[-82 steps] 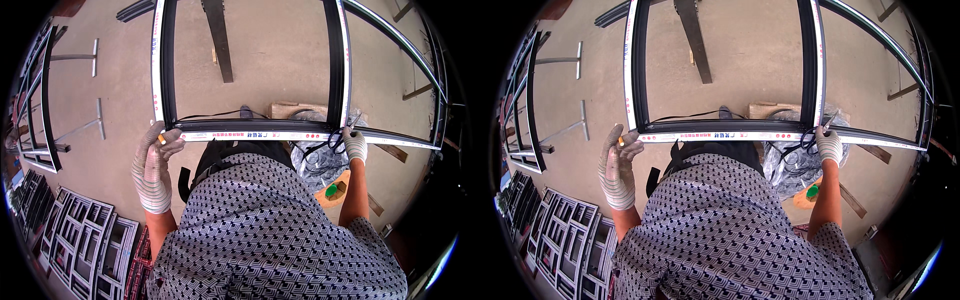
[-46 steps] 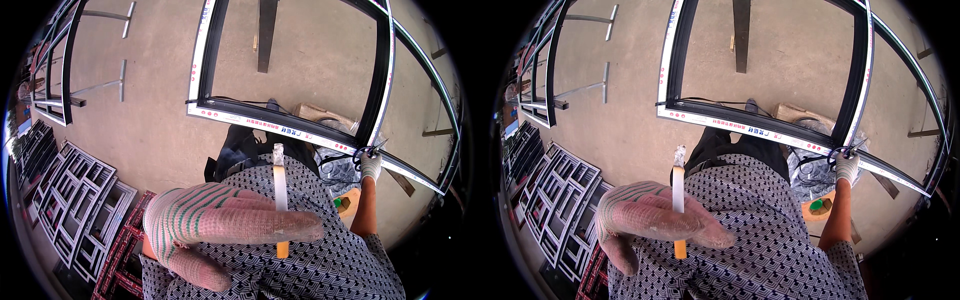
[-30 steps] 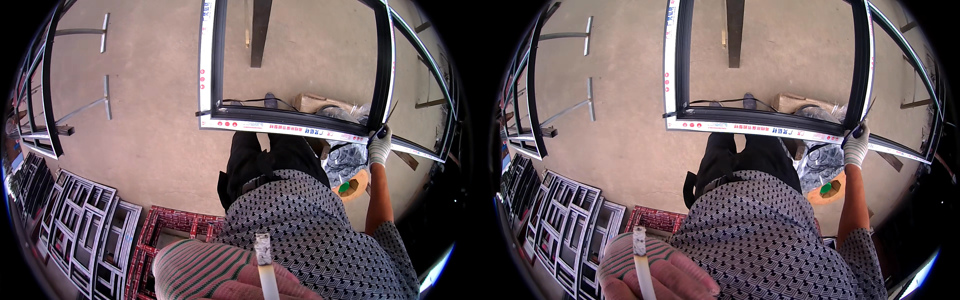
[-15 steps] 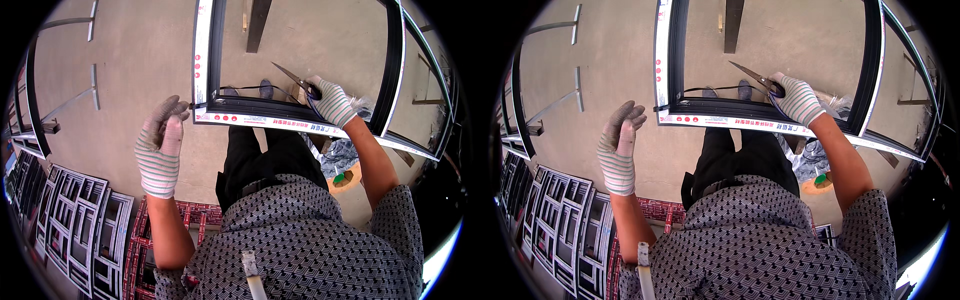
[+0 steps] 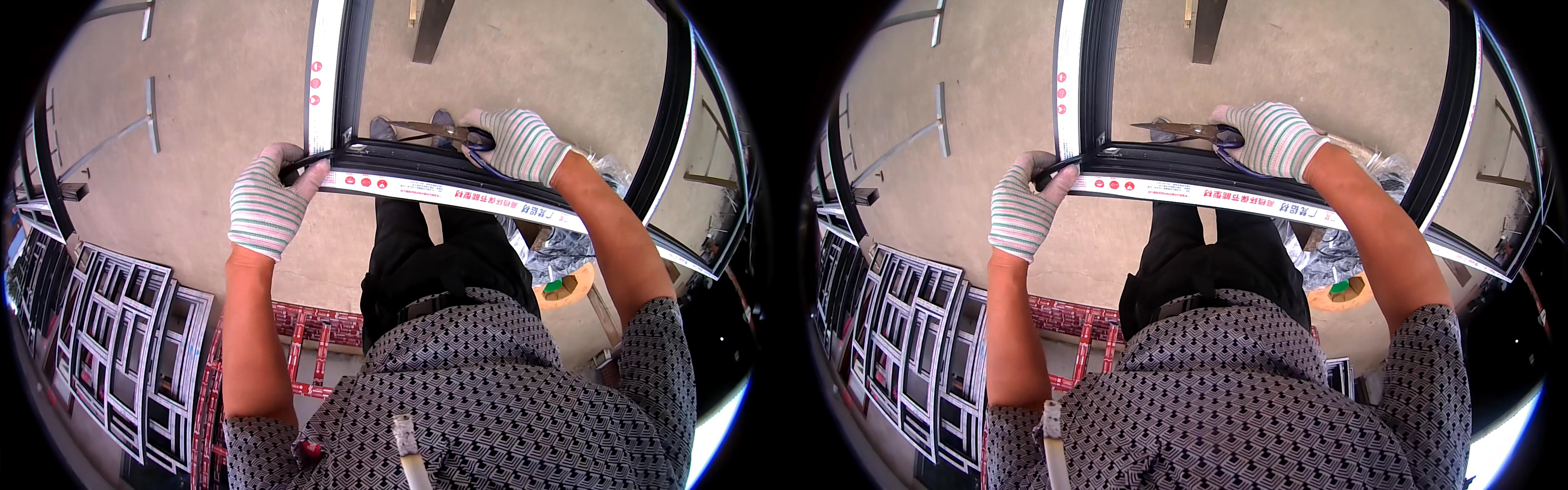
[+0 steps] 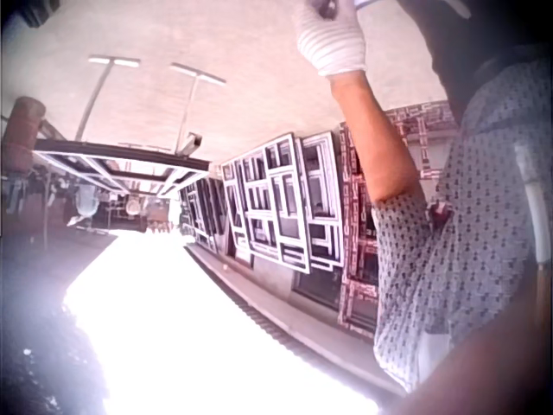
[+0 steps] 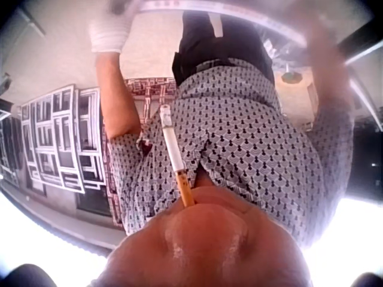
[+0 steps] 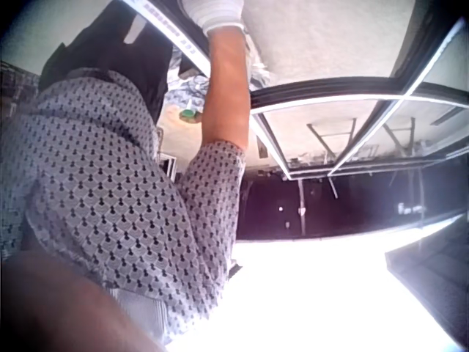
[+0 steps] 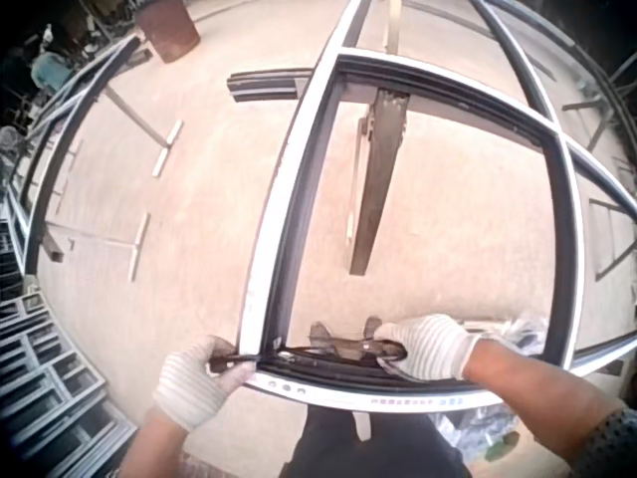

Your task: The person uses shears to cut a black rubber seal along the perimeter of a large aluminum window frame. They carefully trim the seal to fit the frame's profile, working around the corners and straight edges. The person then removes the cut pieces of the seal from the frame.

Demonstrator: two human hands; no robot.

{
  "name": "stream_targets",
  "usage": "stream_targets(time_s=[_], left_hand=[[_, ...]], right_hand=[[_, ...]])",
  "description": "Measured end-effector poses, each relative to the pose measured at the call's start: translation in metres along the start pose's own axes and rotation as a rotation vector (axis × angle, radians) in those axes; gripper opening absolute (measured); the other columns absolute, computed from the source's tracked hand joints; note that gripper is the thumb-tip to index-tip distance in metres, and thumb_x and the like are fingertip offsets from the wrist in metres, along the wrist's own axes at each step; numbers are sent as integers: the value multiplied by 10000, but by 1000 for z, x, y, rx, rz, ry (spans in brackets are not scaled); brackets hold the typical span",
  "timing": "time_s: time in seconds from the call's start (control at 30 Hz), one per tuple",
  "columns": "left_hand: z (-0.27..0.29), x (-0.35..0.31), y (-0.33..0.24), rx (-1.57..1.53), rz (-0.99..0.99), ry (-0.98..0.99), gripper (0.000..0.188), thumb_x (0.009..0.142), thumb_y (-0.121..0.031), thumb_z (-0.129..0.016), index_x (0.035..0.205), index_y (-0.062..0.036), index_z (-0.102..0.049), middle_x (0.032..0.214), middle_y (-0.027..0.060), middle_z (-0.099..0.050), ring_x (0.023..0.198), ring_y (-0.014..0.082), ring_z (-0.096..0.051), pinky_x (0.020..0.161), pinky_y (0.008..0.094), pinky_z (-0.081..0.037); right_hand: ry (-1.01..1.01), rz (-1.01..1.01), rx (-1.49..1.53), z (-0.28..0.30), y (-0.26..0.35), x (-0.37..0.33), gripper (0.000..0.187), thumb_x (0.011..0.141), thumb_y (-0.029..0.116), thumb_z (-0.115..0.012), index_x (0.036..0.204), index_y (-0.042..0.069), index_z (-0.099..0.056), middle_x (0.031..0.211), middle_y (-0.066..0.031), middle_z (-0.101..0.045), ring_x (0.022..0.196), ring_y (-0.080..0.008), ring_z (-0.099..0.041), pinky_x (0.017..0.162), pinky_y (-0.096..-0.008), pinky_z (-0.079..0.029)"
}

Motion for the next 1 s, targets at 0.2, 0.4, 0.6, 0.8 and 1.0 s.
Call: stream_targets(time_s=[0.2, 0.4, 0.6, 0.8, 1.0], left_hand=[[7, -8, -31, 23, -155, -9, 205, 894, -152, -784, 972, 18, -702, 851, 92, -698, 751, 136, -637, 727, 282, -539], [10, -3, -44, 39, -313, -63, 106, 906, -88, -746, 957, -6, -703, 836, 79, -673, 714, 136, -608, 689, 270, -514], [9, 3, -44, 64, -356, -71, 85, 914, -70, -731, 964, -11, -694, 835, 75, -662, 708, 137, -599, 682, 272, -507], [8, 3, -47, 68, -412, -83, 80, 905, -47, -731, 967, -14, -693, 858, 78, -667, 744, 146, -614, 709, 283, -513], [9, 1, -45, 48, -377, -74, 79, 899, -34, -733, 960, -9, -689, 877, 72, -679, 771, 147, -624, 738, 281, -516]], right_hand=[[26, 96, -97, -6, 1, 15, 363, 921, 327, -689, 1220, 126, -639, 842, -187, -712, 787, -391, -692, 694, -450, -549], [33, 109, -85, -3, -3, 22, 358, 935, 342, -692, 1218, 125, -666, 793, -171, -706, 731, -359, -686, 667, -424, -548], [76, 60, -69, -7, -6, 28, 375, 916, 398, -702, 1194, 151, -654, 857, -185, -713, 780, -378, -687, 698, -407, -557], [178, 66, -196, -3, 8, 37, 478, 916, 422, -711, 1296, 134, -671, 917, -159, -743, 807, -326, -715, 730, -394, -575], [153, 158, -185, 0, 13, 50, 487, 917, 492, -687, 1279, 167, -676, 903, -168, -732, 795, -335, -704, 699, -416, -562]])
Point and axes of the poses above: each hand's wrist, its own x-axis towards the middle knuckle, its own z-axis out of the back of the hand, y = z × x, the point moved 6 cm from there along x, towards the middle knuckle
